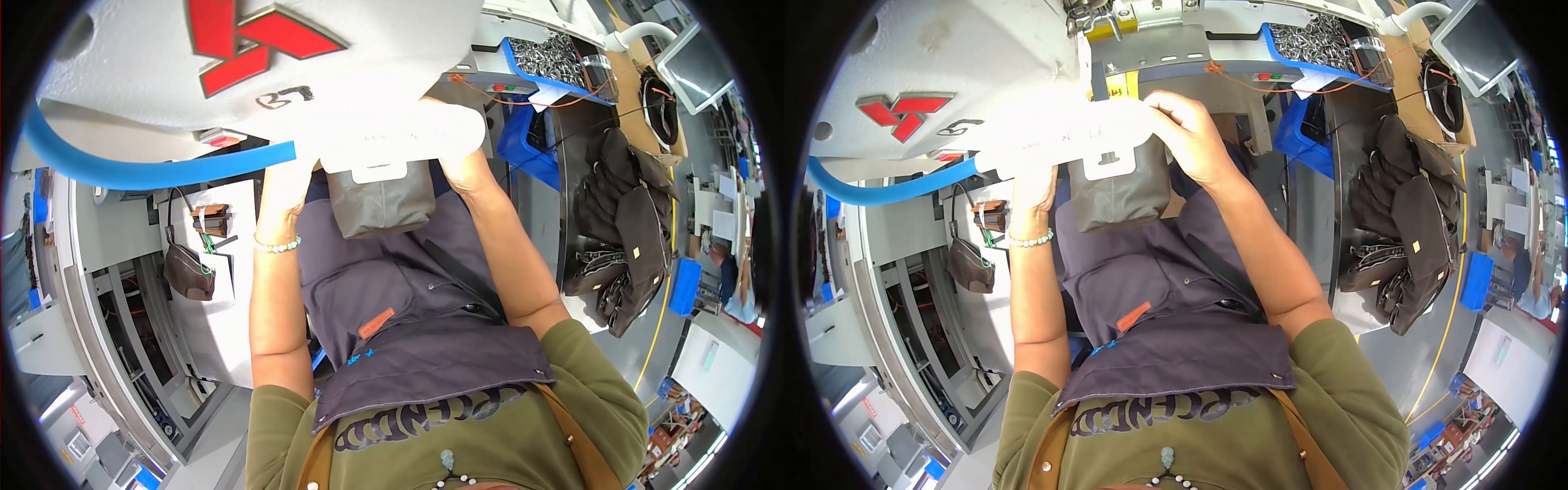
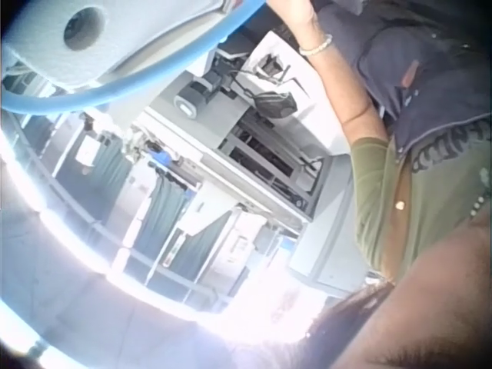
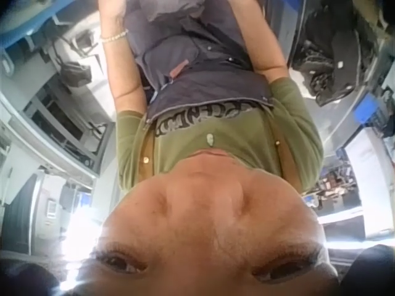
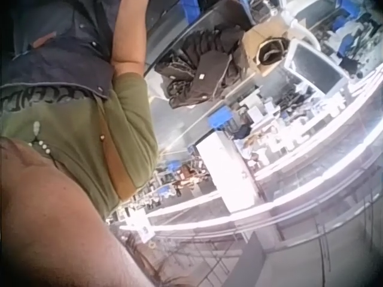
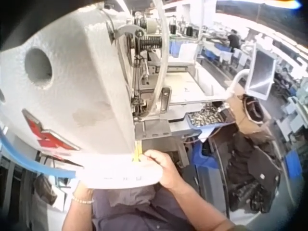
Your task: The recorder is using an industrial sewing machine to assemble small leather/fabric bags.
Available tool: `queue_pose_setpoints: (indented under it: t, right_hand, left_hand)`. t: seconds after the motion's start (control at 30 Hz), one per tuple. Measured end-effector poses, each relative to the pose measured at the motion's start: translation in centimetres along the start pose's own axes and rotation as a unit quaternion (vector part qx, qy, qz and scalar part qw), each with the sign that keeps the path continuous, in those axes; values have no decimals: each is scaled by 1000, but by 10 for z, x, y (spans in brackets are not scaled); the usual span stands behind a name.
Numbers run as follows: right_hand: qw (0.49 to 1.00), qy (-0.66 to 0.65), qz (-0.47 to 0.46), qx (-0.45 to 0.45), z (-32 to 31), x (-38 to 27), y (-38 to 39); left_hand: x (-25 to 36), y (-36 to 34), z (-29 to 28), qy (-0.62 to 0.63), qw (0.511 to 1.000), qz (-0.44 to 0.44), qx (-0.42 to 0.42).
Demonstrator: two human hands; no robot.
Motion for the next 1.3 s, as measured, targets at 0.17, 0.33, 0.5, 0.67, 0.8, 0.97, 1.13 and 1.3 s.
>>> queue_pose_setpoints:
  t: [0.17, 0.33, 0.5, 0.67, 0.8, 0.97, 1.13, 1.3]
  right_hand:
    - [1000, -8, 1, -13, 7, 2, 1]
    - [999, -34, -10, 22, 2, 7, 3]
    - [1000, -14, -2, 1, -3, 20, 0]
    - [1000, -26, 10, 7, -5, 24, 0]
    - [1000, 1, 0, 10, -7, 25, -1]
    - [1000, -5, 15, 11, -3, 24, -3]
    - [1000, -18, 23, 1, -1, 25, -2]
    - [999, -13, 29, -4, -2, 25, -1]
  left_hand:
    - [-18, -4, -18, -73, 997, -15, -17]
    - [26, 5, 27, -61, 997, 29, -43]
    - [10, 3, 20, 4, 999, -10, -51]
    - [7, 3, 23, 14, 997, -17, -70]
    - [5, 2, 24, 21, 997, -8, -76]
    - [-1, -2, 23, 23, 996, -5, -84]
    - [-1, -2, 22, 27, 995, -1, -93]
    - [-4, -3, 23, 37, 994, -3, -104]
Point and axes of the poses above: each hand's wrist, its own y-axis away from the middle knuckle, its own z-axis out of the palm, x = y × z, the point moved 8 cm from there along -y, towards the middle knuckle, and after that the axes turned 1 degree about -z, right-handed, at the moved point
